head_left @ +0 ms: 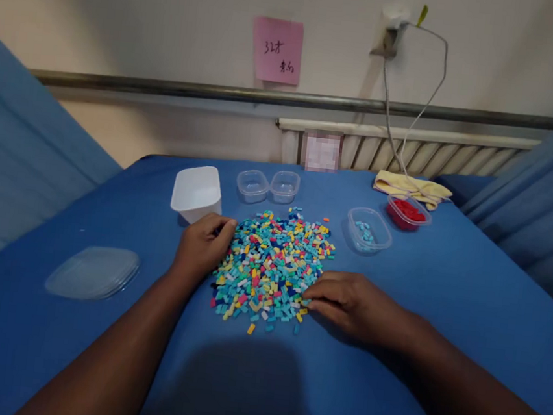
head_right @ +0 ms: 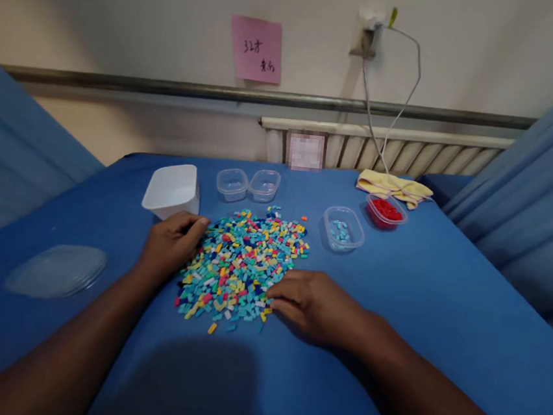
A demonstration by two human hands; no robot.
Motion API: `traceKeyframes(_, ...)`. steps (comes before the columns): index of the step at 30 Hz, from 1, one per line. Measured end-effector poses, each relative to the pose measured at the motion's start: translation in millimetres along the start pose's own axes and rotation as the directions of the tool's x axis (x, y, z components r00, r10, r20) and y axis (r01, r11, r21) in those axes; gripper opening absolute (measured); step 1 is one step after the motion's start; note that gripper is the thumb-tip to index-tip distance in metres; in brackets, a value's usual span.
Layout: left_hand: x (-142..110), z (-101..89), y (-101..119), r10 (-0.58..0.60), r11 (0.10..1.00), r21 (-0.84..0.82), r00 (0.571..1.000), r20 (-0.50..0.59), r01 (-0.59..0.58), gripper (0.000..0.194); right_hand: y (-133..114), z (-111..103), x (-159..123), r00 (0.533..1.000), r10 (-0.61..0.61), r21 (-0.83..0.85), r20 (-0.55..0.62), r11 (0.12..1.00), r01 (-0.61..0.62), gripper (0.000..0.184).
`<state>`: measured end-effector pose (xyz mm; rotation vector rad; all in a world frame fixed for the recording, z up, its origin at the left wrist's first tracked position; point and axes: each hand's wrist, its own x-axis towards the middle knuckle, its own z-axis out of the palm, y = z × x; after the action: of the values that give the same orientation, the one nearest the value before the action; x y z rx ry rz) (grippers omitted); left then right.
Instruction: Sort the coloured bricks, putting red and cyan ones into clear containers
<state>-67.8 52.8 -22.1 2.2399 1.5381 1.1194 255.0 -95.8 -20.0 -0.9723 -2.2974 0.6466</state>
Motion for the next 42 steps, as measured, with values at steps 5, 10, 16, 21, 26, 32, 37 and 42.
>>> traceKeyframes(5, -2.4, 1.0, -0.5, 0.009, 1.000, -0.026, 0.999, -0.031, -0.010, 0.031, -1.6, -5.5, -0.2, 0.998, 0.039, 0.092, -0.043, 0.995, -0.035, 0.016)
traceKeyframes(10, -2.3, 0.5, -0.1, 0.023, 0.999, -0.029, 0.999, -0.033, -0.024, 0.031, 4.2, -14.3, -2.5, 0.982, 0.099, 0.057, -0.163, 0.994, -0.090, 0.016)
traceKeyframes(16, -0.7, 2.8, 1.5, 0.033, 0.999, -0.041, 0.999, -0.023, -0.034, 0.029, 43.5, -53.4, -16.6, 0.759, 0.127, -0.220, -0.638, 0.915, -0.338, 0.023)
traceKeyframes(21, 0.2, 4.9, -0.4, 0.052, 0.998, -0.028, 0.998, -0.029, -0.053, 0.029, 72.3, -68.7, -26.7, 0.768, 0.093, -0.374, -0.634, 0.833, -0.409, 0.030)
traceKeyframes(26, 0.0, 5.9, -1.2, 0.059, 0.998, -0.018, 0.998, -0.031, -0.060, 0.030, 45.8, -47.6, -13.4, 0.839, -0.011, -0.414, -0.544, 0.873, -0.257, 0.023)
traceKeyframes(32, 0.1, 6.9, -0.8, 0.043, 0.999, -0.019, 0.999, -0.024, -0.044, 0.031, 5.1, -1.4, 9.5, 0.988, -0.106, -0.238, -0.116, 0.968, 0.076, 0.032)
traceKeyframes(37, 0.0, 6.9, 0.3, 0.028, 0.999, -0.016, 1.000, -0.013, -0.029, 0.031, 11.7, 6.4, 11.6, 0.997, -0.064, -0.248, -0.041, 0.967, 0.052, 0.041)
traceKeyframes(42, 0.1, 6.0, 2.1, 0.005, 1.000, -0.013, 1.000, 0.001, -0.005, 0.032, 14.0, 3.9, 11.9, 0.996, -0.090, -0.251, -0.028, 0.965, 0.080, 0.025)
